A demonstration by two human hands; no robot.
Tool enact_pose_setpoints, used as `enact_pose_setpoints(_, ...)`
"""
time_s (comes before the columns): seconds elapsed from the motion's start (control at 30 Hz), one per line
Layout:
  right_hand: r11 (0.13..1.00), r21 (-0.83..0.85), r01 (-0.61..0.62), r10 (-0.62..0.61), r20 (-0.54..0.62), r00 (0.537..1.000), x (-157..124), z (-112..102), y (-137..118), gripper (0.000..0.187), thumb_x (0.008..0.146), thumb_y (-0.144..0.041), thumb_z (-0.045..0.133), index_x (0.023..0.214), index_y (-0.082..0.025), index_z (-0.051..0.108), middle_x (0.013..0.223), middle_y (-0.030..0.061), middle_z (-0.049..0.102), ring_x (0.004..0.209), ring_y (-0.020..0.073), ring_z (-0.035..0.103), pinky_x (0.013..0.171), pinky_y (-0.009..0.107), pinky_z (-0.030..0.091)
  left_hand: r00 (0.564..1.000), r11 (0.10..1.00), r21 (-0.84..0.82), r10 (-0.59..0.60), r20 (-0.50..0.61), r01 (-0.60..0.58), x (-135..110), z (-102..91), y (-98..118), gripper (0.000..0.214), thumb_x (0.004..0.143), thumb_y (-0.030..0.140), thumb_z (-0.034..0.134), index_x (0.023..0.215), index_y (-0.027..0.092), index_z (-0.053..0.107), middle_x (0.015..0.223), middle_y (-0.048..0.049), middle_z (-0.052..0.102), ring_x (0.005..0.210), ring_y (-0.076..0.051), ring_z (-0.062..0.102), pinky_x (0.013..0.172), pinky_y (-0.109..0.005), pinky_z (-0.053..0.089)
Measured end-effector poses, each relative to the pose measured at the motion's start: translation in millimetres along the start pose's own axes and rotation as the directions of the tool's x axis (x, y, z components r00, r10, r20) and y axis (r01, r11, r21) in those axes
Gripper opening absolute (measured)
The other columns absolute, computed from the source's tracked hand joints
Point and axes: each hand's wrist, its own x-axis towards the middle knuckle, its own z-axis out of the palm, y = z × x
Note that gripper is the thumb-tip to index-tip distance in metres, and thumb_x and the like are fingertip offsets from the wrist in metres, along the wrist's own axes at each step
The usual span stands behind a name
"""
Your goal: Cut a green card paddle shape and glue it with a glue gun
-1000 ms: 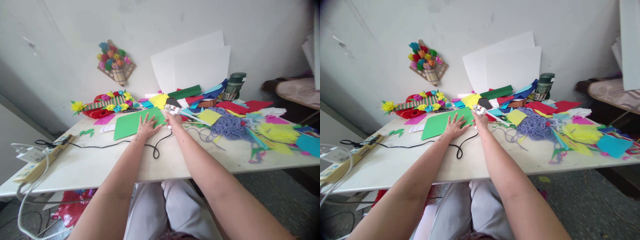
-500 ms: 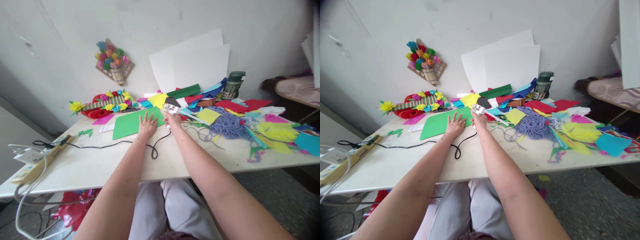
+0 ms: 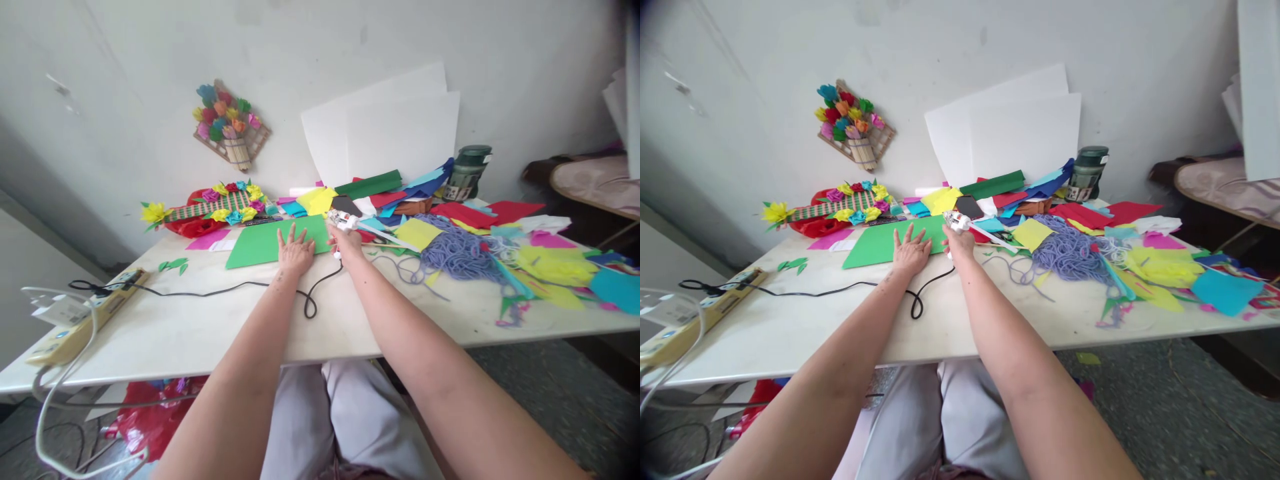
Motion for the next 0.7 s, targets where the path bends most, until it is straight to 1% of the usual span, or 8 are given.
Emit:
enact_pose_setpoints(0.1, 1.0, 0.017, 0.0, 0.0, 0.013, 1.0, 0.4, -0.3, 1.0, 0.019, 0.069, -0.032, 0.064, 0.074, -0.015, 0.057, 0.041, -0.0035, 0.055, 0.024, 0.0084, 0.042, 0.025, 0.019, 0.033, 0.999, 0.999, -0.029, -0.045, -0.021, 0.044, -1.4, -3.5, -3.2, 0.046, 0.089, 0.033, 0.021, 0.123, 0.028, 0.051, 0.122, -0.0012, 0.056, 0.132, -0.02, 0.025, 0.108, -0.052, -0.003)
enact_pose_setpoints(0.17, 1.0, 0.021, -0.001, 0.001, 0.015, 1.0, 1.6, -0.2, 2.1, 0.02, 0.069, -0.032, 0.064, 0.076, -0.015, 0.057, 0.041, -0.0036, 0.055, 0.025, 0.0083, 0.042, 0.025, 0.019, 0.033, 0.994, 0.992, -0.069, -0.11, -0.021, 0.108, -1.5, -4.9, -7.8, 0.048, 0.088, 0.028, 0.022, 0.132, 0.023, 0.041, 0.121, -0.0045, 0.057, 0.129, -0.018, 0.031, 0.108, -0.05, 0.005)
enact_pose_setpoints(0.23, 1.0, 0.015, 0.0, 0.0, 0.016, 1.0, 3.0, 0.0, 3.2, 0.02, 0.068, -0.032, 0.064, 0.077, -0.015, 0.057, 0.04, -0.0037, 0.055, 0.025, 0.0083, 0.042, 0.025, 0.018, 0.033, 0.989, 0.984, -0.107, -0.145, -0.022, 0.141, -2.5, -6.6, -12.3, 0.051, 0.087, 0.023, 0.023, 0.136, 0.021, 0.034, 0.122, -0.0051, 0.056, 0.127, -0.016, 0.035, 0.108, -0.046, 0.012)
enact_pose_setpoints(0.3, 1.0, 0.011, 0.008, -0.008, 0.02, 1.0, 4.3, 0.3, 4.2, 0.021, 0.068, -0.032, 0.065, 0.076, -0.015, 0.057, 0.04, -0.0036, 0.055, 0.024, 0.0082, 0.042, 0.024, 0.018, 0.033, 0.992, 0.984, -0.127, -0.125, -0.021, 0.121, -5.4, -8.6, -15.0, 0.051, 0.086, 0.02, 0.023, 0.137, 0.02, 0.031, 0.12, -0.0039, 0.057, 0.124, -0.014, 0.039, 0.109, -0.041, 0.014)
enact_pose_setpoints(0.4, 1.0, -0.002, 0.016, -0.016, 0.013, 1.0, 5.4, 0.5, 5.7, 0.021, 0.068, -0.032, 0.065, 0.076, -0.015, 0.057, 0.041, -0.0035, 0.055, 0.024, 0.0081, 0.042, 0.024, 0.018, 0.033, 0.997, 0.99, -0.121, -0.074, -0.002, 0.074, -11.7, -10.3, -14.8, 0.05, 0.086, 0.02, 0.024, 0.136, 0.018, 0.032, 0.119, -0.0042, 0.059, 0.119, -0.013, 0.045, 0.109, -0.036, 0.016)
enact_pose_setpoints(0.53, 1.0, 0.001, 0.028, -0.028, 0.006, 1.0, 4.7, -0.2, 6.9, 0.019, 0.068, -0.031, 0.064, 0.075, -0.015, 0.057, 0.04, -0.0037, 0.055, 0.024, 0.008, 0.042, 0.024, 0.018, 0.032, 0.999, 0.992, -0.121, -0.036, 0.012, 0.037, -16.7, -8.0, -12.0, 0.05, 0.087, 0.022, 0.026, 0.136, 0.017, 0.032, 0.122, -0.0057, 0.057, 0.121, -0.014, 0.043, 0.107, -0.034, 0.02)
enact_pose_setpoints(0.63, 0.999, 0.018, 0.034, -0.034, 0.017, 0.999, 3.0, -0.9, 6.4, 0.017, 0.068, -0.03, 0.064, 0.074, -0.016, 0.056, 0.039, -0.0049, 0.054, 0.024, 0.0076, 0.041, 0.025, 0.018, 0.032, 0.999, 0.992, -0.118, -0.036, -0.014, 0.034, -17.3, -6.1, -11.7, 0.049, 0.086, 0.022, 0.027, 0.135, 0.014, 0.034, 0.121, -0.0072, 0.057, 0.123, -0.014, 0.041, 0.106, -0.033, 0.021)
enact_pose_setpoints(0.7, 0.999, 0.014, 0.029, -0.029, 0.019, 0.999, 2.0, -1.0, 5.5, 0.018, 0.068, -0.03, 0.064, 0.074, -0.016, 0.056, 0.039, -0.0051, 0.054, 0.024, 0.0076, 0.041, 0.025, 0.018, 0.032, 0.998, 0.994, -0.105, -0.045, -0.037, 0.041, -17.9, -6.2, -11.6, 0.049, 0.086, 0.021, 0.027, 0.134, 0.013, 0.035, 0.118, -0.0082, 0.059, 0.121, -0.015, 0.043, 0.106, -0.032, 0.021)
